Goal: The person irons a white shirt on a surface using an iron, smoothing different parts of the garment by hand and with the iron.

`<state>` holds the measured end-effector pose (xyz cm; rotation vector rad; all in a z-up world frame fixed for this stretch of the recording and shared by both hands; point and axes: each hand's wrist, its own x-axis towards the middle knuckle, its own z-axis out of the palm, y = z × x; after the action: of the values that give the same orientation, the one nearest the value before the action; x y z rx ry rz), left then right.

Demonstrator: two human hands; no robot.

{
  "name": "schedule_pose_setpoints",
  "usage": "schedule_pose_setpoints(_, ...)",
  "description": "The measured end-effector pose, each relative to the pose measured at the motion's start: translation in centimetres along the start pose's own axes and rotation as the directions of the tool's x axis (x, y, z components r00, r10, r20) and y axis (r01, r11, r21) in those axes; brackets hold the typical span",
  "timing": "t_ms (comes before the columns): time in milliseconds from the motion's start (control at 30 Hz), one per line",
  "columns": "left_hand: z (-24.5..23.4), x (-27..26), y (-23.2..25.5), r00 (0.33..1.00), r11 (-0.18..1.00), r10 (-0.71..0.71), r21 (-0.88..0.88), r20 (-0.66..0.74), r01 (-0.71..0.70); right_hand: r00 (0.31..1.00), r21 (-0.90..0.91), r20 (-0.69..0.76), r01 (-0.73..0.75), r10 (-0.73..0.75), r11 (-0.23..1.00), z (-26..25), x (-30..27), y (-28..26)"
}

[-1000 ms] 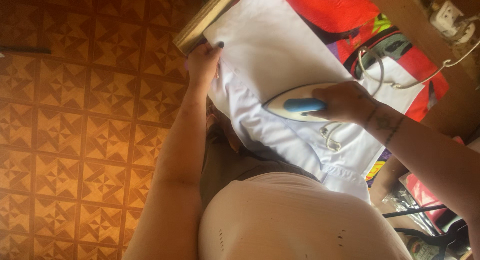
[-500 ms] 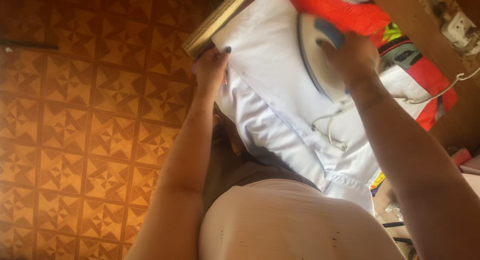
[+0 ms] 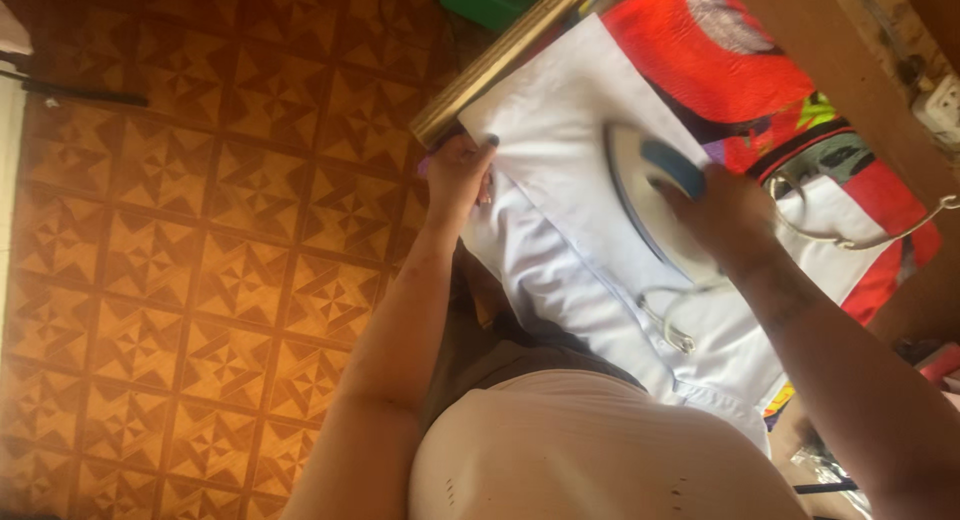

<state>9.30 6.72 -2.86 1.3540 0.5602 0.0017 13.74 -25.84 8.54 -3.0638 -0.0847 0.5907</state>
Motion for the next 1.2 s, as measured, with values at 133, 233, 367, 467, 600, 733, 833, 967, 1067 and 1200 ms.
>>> schedule_pose_setpoints(133, -0.1, -0.2, 0.6, 0.998, 0.998, -0.066, 0.022, 0.002, 0.066, 0.985, 0.143, -0.168, 0.051, -0.026, 0.988, -2.2, 8.0, -6.3)
schedule_pose_setpoints(233, -0.2, -0.7, 1.0, 0.998, 0.996, -0.054, 0.07, 0.016, 0.053, 0.976, 0.2, -0.214, 0.077, -0.033, 0.977, -2.8, 10.2, -8.2)
schedule_pose_setpoints(367, 0.0, -0.2, 1.3, 0.999, 0.995, -0.026, 0.092, 0.032, 0.023, 0.966, 0.11, -0.211, 0.173, -0.147, 0.979, -1.3, 5.4, -5.9)
schedule_pose_setpoints(467, 0.1, -0.5, 0.9, 1.0, 0.996, -0.03, 0.082, 0.008, 0.03, 0.997, 0.041, -0.067, 0.041, -0.039, 0.998, -0.4, 0.4, -4.8)
schedule_pose_setpoints(600, 0.0, -0.6, 1.5, 0.998, 0.995, -0.053, 0.09, 0.015, 0.051, 0.981, 0.064, -0.174, 0.097, -0.084, 0.993, -1.2, 3.4, -6.0)
schedule_pose_setpoints(733, -0.1, -1.1, 2.3, 0.995, 0.985, -0.096, 0.144, 0.014, 0.093, 0.97, 0.148, -0.234, 0.108, -0.071, 0.983, -2.5, 8.5, -9.0)
schedule_pose_setpoints(833, 0.1, -1.1, 2.6, 0.996, 0.989, -0.081, 0.131, 0.038, 0.076, 0.966, 0.157, -0.224, 0.165, -0.128, 0.974, -2.4, 7.6, -9.0)
schedule_pose_setpoints(967, 0.1, -1.3, 2.3, 0.995, 0.994, -0.099, 0.048, 0.003, 0.099, 0.974, 0.024, -0.085, 0.211, -0.209, 0.977, -0.3, -0.9, -7.0)
schedule_pose_setpoints(1067, 0.5, -1.0, 2.1, 0.998, 0.998, -0.056, 0.005, -0.042, 0.056, 0.99, 0.036, -0.007, 0.144, -0.144, 0.989, -1.1, -1.1, -7.8)
schedule_pose_setpoints(1200, 0.3, -1.5, 1.4, 0.999, 1.0, 0.024, 0.0, -0.04, -0.024, 0.968, 0.072, -0.164, 0.202, -0.188, 0.977, -1.5, 3.6, -10.7)
